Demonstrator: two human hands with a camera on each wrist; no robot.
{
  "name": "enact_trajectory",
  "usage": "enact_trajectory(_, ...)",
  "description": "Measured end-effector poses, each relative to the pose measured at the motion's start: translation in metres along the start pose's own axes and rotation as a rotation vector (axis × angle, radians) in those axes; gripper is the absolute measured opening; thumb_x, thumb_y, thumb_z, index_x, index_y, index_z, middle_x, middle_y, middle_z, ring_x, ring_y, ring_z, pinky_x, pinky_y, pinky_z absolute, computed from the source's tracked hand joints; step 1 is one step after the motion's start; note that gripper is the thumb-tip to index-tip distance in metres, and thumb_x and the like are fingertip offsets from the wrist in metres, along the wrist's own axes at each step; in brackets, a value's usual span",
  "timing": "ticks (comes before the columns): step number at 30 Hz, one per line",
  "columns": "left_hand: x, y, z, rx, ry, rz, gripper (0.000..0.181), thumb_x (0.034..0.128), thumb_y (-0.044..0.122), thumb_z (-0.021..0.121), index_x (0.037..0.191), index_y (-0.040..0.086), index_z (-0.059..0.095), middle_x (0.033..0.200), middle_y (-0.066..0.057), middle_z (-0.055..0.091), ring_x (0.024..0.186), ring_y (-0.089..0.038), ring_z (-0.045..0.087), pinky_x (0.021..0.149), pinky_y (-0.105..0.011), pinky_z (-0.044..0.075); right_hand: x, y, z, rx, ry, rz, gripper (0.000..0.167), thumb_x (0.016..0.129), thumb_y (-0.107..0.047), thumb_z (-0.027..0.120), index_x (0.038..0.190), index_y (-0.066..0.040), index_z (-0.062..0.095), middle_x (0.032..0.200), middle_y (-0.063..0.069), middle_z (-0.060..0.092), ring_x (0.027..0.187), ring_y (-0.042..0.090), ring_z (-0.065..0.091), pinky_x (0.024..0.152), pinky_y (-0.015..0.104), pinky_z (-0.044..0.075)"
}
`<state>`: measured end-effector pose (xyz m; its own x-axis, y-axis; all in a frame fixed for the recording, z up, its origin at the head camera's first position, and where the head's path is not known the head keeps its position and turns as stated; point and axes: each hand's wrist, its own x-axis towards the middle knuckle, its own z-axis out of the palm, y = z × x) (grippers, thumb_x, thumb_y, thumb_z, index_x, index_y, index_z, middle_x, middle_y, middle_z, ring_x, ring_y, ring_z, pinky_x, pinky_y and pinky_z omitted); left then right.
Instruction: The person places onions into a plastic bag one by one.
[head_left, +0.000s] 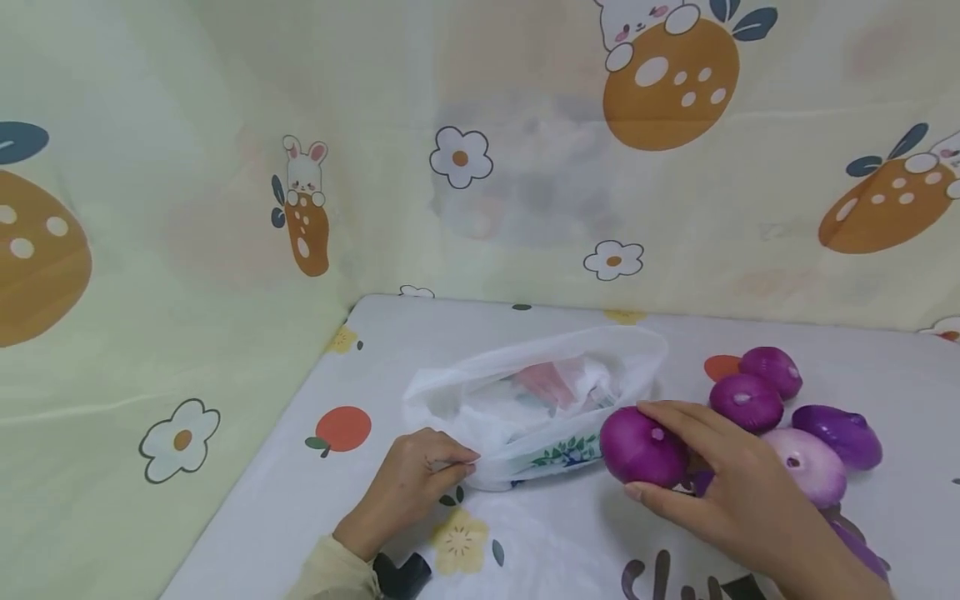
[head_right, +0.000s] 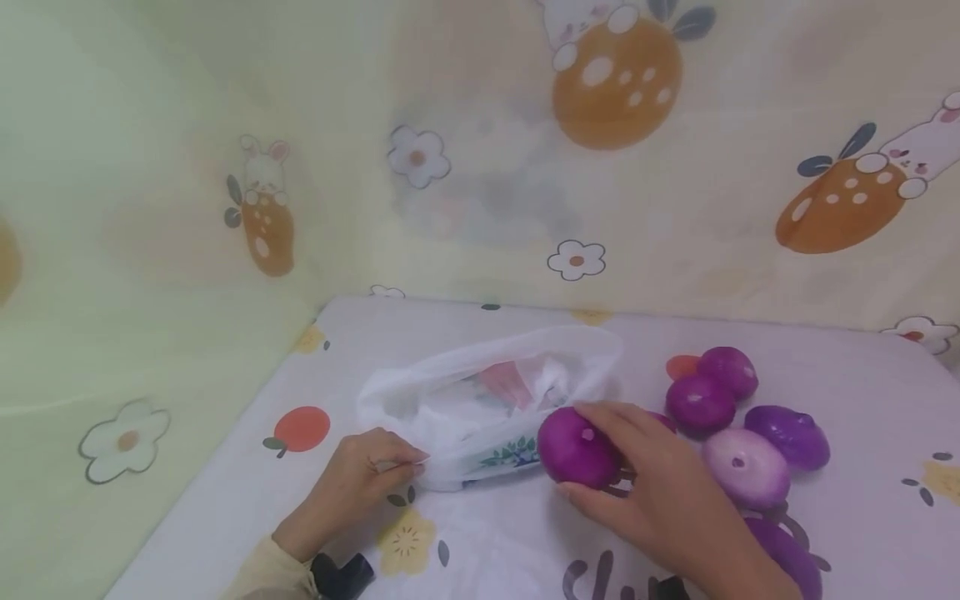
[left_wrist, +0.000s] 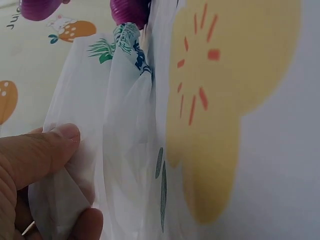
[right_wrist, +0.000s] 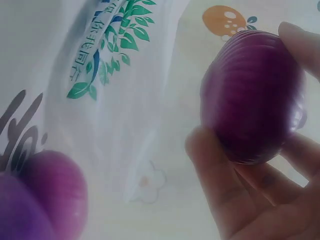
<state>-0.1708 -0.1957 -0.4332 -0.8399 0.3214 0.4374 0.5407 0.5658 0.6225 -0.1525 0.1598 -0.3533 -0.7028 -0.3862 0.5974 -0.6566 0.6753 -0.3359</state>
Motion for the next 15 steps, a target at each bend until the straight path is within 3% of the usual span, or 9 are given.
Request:
enact_trajectory(6, 0.001, 0.001, -0.001, -0.004, -0.002, -0.02, 0.019, 0.084, -0.001, 0.082, 0.099, 0.011, 0.085, 0.091, 0.003, 0.08, 0.085, -0.009, 0.069, 0.072, -0.023, 0.056, 0.014, -0.002, 0.008, 0.052, -0.019, -0.001, 0.077, 0.067, -0.03, 0.1, 0.136, -0.017, 0.068, 0.126, -0.003, 0.07, 0.107, 0.013, 0.066, 0.09, 0.002, 0.044)
enact_trajectory(11, 0.001, 0.002, -0.001, 0.002, 0.001, 0.01, 0.019, 0.0829, -0.001, 0.084, 0.098, 0.01, 0.084, 0.09, 0.002, 0.08, 0.084, -0.008, 0.069, 0.071, -0.022, 0.056, 0.029, -0.005, 0.018, 0.089, -0.049, 0.003, 0.075, 0.073, -0.03, 0.097, 0.139, -0.015, 0.066, 0.13, -0.001, 0.069, 0.098, 0.011, 0.065, 0.073, 0.016, 0.056)
enact_trajectory(15, 0.001, 0.002, -0.001, 0.005, 0.008, 0.029, 0.018, 0.0827, -0.001, 0.084, 0.097, 0.01, 0.084, 0.09, 0.002, 0.08, 0.083, -0.008, 0.068, 0.07, -0.022, 0.055, 0.04, -0.008, 0.027, 0.154, -0.053, -0.024, 0.072, 0.074, -0.025, 0.097, 0.138, -0.013, 0.066, 0.13, 0.0, 0.068, 0.1, 0.012, 0.065, 0.071, 0.023, 0.06)
